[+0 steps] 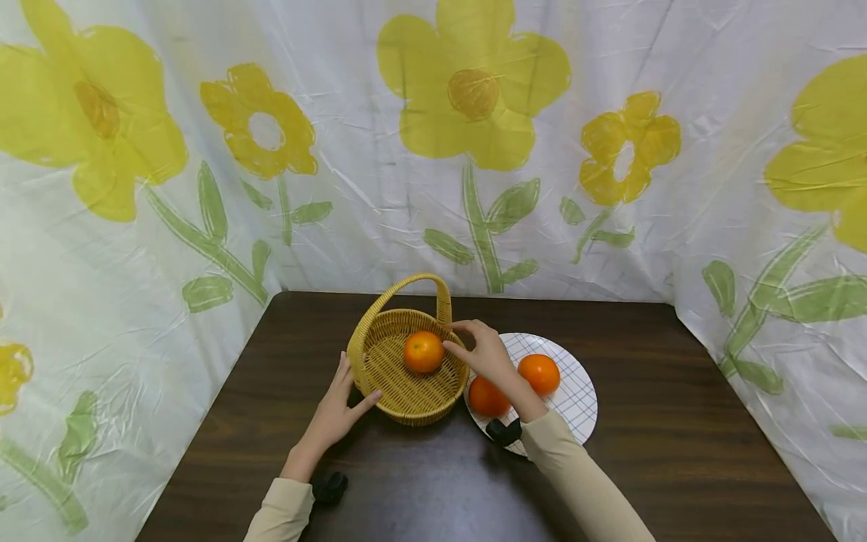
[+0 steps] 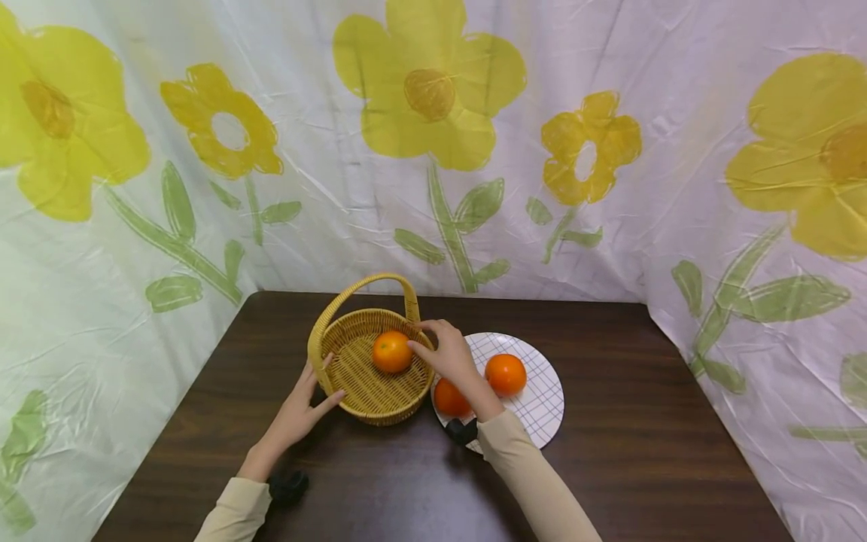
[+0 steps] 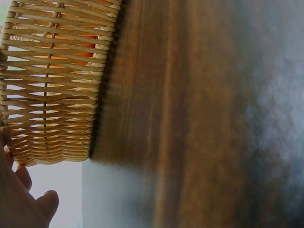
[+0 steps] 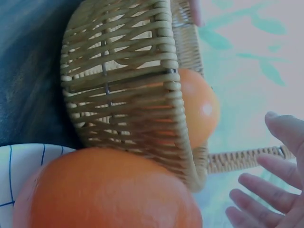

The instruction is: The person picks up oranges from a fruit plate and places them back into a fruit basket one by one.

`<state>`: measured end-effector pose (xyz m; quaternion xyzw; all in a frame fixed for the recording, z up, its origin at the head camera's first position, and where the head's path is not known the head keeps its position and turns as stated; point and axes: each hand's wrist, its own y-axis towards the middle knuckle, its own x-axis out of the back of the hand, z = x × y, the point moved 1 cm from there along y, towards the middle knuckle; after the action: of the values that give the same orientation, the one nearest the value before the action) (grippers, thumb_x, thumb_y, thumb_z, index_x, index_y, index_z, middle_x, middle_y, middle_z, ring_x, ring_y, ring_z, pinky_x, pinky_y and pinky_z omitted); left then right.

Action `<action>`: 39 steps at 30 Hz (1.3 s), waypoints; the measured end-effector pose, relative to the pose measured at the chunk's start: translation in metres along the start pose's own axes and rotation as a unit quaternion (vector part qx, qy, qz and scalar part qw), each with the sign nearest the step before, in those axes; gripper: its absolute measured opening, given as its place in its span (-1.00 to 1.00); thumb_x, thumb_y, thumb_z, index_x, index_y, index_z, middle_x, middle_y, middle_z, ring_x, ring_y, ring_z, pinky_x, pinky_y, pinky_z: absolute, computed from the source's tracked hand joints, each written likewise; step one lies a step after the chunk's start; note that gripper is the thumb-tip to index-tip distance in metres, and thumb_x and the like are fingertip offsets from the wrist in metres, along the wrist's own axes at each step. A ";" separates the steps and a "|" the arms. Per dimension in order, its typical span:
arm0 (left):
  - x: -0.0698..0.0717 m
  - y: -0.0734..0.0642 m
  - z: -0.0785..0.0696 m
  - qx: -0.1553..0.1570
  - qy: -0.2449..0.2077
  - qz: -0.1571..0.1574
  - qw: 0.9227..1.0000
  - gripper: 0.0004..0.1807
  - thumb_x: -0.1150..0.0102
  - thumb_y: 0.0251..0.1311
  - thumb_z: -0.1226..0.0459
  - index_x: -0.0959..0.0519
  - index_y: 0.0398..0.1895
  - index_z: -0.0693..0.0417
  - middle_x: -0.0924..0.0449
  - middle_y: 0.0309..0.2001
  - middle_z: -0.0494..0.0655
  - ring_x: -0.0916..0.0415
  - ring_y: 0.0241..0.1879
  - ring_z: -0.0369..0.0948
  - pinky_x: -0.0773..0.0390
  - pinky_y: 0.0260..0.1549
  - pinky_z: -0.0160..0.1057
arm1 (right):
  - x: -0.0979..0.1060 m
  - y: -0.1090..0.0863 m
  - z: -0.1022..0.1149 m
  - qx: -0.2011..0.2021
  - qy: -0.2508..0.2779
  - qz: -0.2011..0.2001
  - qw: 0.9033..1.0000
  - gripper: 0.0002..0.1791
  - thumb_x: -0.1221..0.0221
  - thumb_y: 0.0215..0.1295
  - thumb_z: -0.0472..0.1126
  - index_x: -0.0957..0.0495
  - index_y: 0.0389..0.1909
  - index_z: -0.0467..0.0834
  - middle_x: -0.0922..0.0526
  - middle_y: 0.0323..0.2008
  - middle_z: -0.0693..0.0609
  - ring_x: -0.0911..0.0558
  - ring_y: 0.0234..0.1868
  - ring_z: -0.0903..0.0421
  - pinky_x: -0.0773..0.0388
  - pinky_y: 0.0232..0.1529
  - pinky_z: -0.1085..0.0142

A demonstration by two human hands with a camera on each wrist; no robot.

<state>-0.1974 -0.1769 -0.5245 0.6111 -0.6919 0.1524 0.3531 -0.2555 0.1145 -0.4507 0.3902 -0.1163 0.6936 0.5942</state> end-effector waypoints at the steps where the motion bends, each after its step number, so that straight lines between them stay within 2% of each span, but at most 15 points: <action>1: 0.000 0.000 0.000 -0.001 0.000 0.000 1.000 -0.19 -0.12 0.17 -0.10 0.08 0.41 -0.55 0.35 0.47 -0.36 0.36 0.45 0.05 -0.10 0.14 0.37 | 0.002 -0.001 0.000 0.000 0.000 -0.004 1.000 -0.53 -0.24 0.17 0.00 -0.56 0.04 -0.17 -0.58 -0.03 -0.10 -0.57 -0.05 -0.07 -0.51 -0.07 0.04; 7: 0.001 0.002 0.000 -0.003 0.005 0.000 1.000 -0.19 -0.12 0.16 -0.10 0.08 0.41 -0.56 0.35 0.47 -0.37 0.38 0.45 0.00 -0.10 0.16 0.34 | 0.010 -0.009 -0.005 -0.011 0.006 -0.019 1.000 -0.53 -0.25 0.16 0.01 -0.55 0.05 -0.16 -0.58 -0.03 -0.08 -0.57 -0.09 -0.01 -0.52 -0.08 0.05; 14: 0.002 0.003 0.001 -0.001 0.008 -0.003 1.000 -0.17 -0.12 0.16 -0.11 0.12 0.42 -0.54 0.37 0.47 -0.34 0.33 0.44 0.07 -0.11 0.14 0.35 | 0.018 -0.018 -0.013 -0.018 0.017 -0.029 0.999 -0.54 -0.25 0.16 0.00 -0.55 0.04 -0.14 -0.58 -0.02 -0.08 -0.54 0.02 -0.05 -0.49 0.00 0.02; 22: 0.002 0.004 0.003 -0.021 0.005 -0.005 1.000 -0.19 -0.14 0.17 -0.06 0.04 0.43 -0.45 0.31 0.48 -0.31 0.37 0.45 0.06 -0.13 0.10 0.38 | 0.024 -0.034 -0.020 -0.027 0.024 -0.034 0.999 -0.52 -0.27 0.15 -0.02 -0.53 0.07 -0.13 -0.56 0.01 -0.11 -0.51 0.05 -0.09 -0.48 0.00 0.01; 28: 0.001 0.002 0.001 -0.006 -0.003 0.001 1.000 -0.18 -0.14 0.16 -0.08 0.08 0.42 -0.52 0.35 0.47 -0.34 0.40 0.45 0.00 -0.13 0.12 0.37 | 0.027 -0.044 -0.022 -0.025 0.036 -0.032 0.999 -0.41 -0.28 0.13 0.00 -0.45 0.16 -0.14 -0.52 0.07 -0.17 -0.49 0.08 -0.10 -0.45 0.04 -0.02; 33: -0.001 0.000 0.001 0.003 -0.005 -0.002 1.000 -0.18 -0.14 0.16 -0.09 0.09 0.42 -0.54 0.36 0.47 -0.34 0.39 0.45 -0.01 -0.13 0.11 0.38 | 0.029 -0.050 -0.023 -0.023 0.044 -0.024 0.998 -0.32 -0.29 0.11 0.01 -0.36 0.24 -0.16 -0.48 0.13 -0.14 -0.46 0.13 -0.11 -0.42 0.09 -0.02; 39: -0.001 -0.001 0.002 0.000 -0.004 0.000 1.000 -0.17 -0.13 0.16 -0.09 0.08 0.42 -0.50 0.37 0.48 -0.30 0.38 0.45 0.01 -0.14 0.10 0.39 | 0.028 -0.058 -0.027 -0.019 0.038 -0.024 0.999 -0.29 -0.29 0.10 0.05 -0.35 0.25 -0.15 -0.45 0.15 -0.12 -0.44 0.15 -0.08 -0.42 0.10 -0.01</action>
<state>-0.1968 -0.1777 -0.5270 0.6114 -0.6936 0.1497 0.3504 -0.2134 0.1674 -0.4671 0.3544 -0.0975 0.6915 0.6218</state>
